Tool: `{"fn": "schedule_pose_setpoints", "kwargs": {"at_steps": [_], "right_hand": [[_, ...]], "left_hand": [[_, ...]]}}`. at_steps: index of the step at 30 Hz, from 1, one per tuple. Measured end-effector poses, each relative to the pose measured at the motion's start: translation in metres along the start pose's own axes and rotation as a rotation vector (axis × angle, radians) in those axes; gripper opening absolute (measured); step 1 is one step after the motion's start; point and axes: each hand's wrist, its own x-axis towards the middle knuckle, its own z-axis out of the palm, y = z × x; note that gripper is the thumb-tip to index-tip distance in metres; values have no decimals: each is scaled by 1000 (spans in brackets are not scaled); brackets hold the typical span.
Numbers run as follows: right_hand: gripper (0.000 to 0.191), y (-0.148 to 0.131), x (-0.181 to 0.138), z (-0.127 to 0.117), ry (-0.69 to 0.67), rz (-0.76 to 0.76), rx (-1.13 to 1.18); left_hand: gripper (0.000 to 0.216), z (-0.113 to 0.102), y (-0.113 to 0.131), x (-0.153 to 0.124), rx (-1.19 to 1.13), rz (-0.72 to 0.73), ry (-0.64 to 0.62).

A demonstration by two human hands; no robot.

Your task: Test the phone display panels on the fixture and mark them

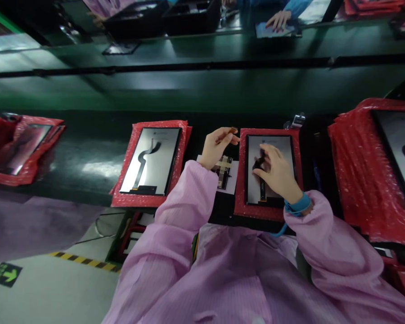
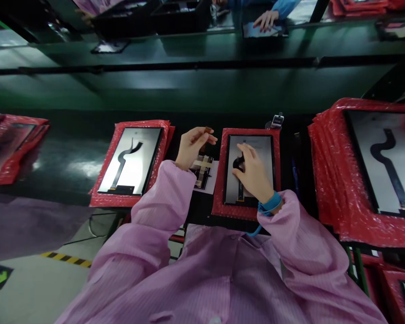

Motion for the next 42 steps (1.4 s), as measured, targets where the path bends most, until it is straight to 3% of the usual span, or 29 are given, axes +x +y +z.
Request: {"fn": "schedule_pose_setpoints", "kwargs": {"at_steps": [3,7,10,13,17,21,25,28,32,35,38,42], "right_hand": [[83,4,1,1,63,39,170],[86,8,4,-2,53,54,-73],[90,10,5,-3,-42,83,-254],[85,9,2,-2,-134,100,-345],[81,4,0,-1,-117,91,-371],[72,0,1,0,-1,57,-268],[61,-1,3,2,97,44,86],[64,0,5,2,122,58,286],[74,6,7,-1,98,37,6],[89,13,6,-3,-17,74,-227],[90,16,3,-3,-124,93,-323],[86,13,0,-4,-121,67,-351]], "left_hand": [[46,3,3,-3,39,19,-46],[41,5,3,-5,84,35,-82],[33,5,1,-7,119,25,-104],[29,3,2,-9,179,47,-107],[29,2,6,-9,309,152,-82],[28,2,9,-9,418,169,-110],[25,3,9,-10,587,156,-170],[22,4,8,-11,643,177,-211],[22,4,7,-11,634,185,-238],[22,5,7,-11,627,177,-237],[22,5,7,-11,627,170,-236],[24,6,7,-11,639,180,-227]]}}
